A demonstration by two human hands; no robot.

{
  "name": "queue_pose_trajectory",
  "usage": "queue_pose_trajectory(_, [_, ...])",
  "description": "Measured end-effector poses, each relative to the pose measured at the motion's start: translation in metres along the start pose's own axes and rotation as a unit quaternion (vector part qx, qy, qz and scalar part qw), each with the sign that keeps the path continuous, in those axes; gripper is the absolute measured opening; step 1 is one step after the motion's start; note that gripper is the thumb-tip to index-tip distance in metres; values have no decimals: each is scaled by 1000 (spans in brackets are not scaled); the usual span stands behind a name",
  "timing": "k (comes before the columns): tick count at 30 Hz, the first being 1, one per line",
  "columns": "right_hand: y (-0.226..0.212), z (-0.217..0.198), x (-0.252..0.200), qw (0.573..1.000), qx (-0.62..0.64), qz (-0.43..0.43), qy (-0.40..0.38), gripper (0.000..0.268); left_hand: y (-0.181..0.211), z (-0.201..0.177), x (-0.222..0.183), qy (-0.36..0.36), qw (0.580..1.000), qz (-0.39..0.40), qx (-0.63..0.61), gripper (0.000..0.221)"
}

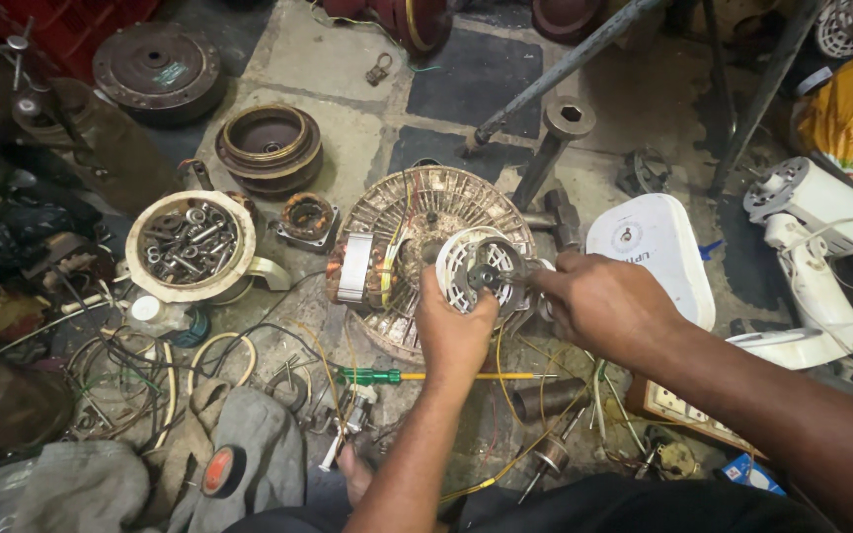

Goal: The person applies lubricant to the central bearing of a disassembled electric motor rotor, then uses a screwdriver to remove screws from a white plastic housing. The person removes the housing and continues to manipulate the rotor and stator components.

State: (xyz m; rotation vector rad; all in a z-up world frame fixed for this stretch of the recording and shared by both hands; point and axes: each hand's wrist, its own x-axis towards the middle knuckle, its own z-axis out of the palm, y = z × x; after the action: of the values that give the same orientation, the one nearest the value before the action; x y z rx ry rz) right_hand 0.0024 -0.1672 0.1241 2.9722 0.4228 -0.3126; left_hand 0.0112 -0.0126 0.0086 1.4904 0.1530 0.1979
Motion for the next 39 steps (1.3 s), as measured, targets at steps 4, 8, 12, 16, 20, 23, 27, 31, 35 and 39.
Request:
queue_pose_trajectory(4, [2, -1, -1, 984, -64, -133, 101, 48, 2, -1, -1, -14, 999, -33, -13, 42])
queue_pose_trajectory(8, [6, -10, 8, 980, -117, -158, 38, 43, 0, -2, -1, -10, 1000, -18, 0, 41])
queue_pose_trajectory(12, [7, -15, 9, 980, -97, -167, 37, 42, -1, -2, 1, 0, 1000, 18, -1, 41])
queue_pose_trajectory(16, [4, -11, 6, 988, -65, -132, 40, 43, -4, -2, 1, -1, 1000, 21, -2, 42])
queue_pose_trajectory(20, [3, -8, 5, 989, -48, -129, 57, 31, -5, -3, 1, -2, 1000, 10, 12, 42])
queue_pose_trajectory(23, [3, -10, 6, 988, -52, -131, 65, 30, -3, -2, 2, -1, 1000, 8, 8, 41])
queue_pose_trajectory(27, [2, -9, 7, 986, -73, -131, 72, 33, -2, -2, 0, -2, 1000, -3, 2, 42])
queue_pose_trajectory(31, [0, -8, 7, 957, -188, -208, 77, 41, -1, -3, 0, -5, 1000, -4, 13, 42])
queue_pose_trajectory(35, [-1, -3, 20, 987, -122, -98, -45, 50, -7, -3, 0, -8, 1000, 2, -7, 42])
queue_pose_trajectory(39, [9, -8, 48, 903, 307, 233, -188, 36, -6, -4, -2, 12, 999, 38, 27, 44])
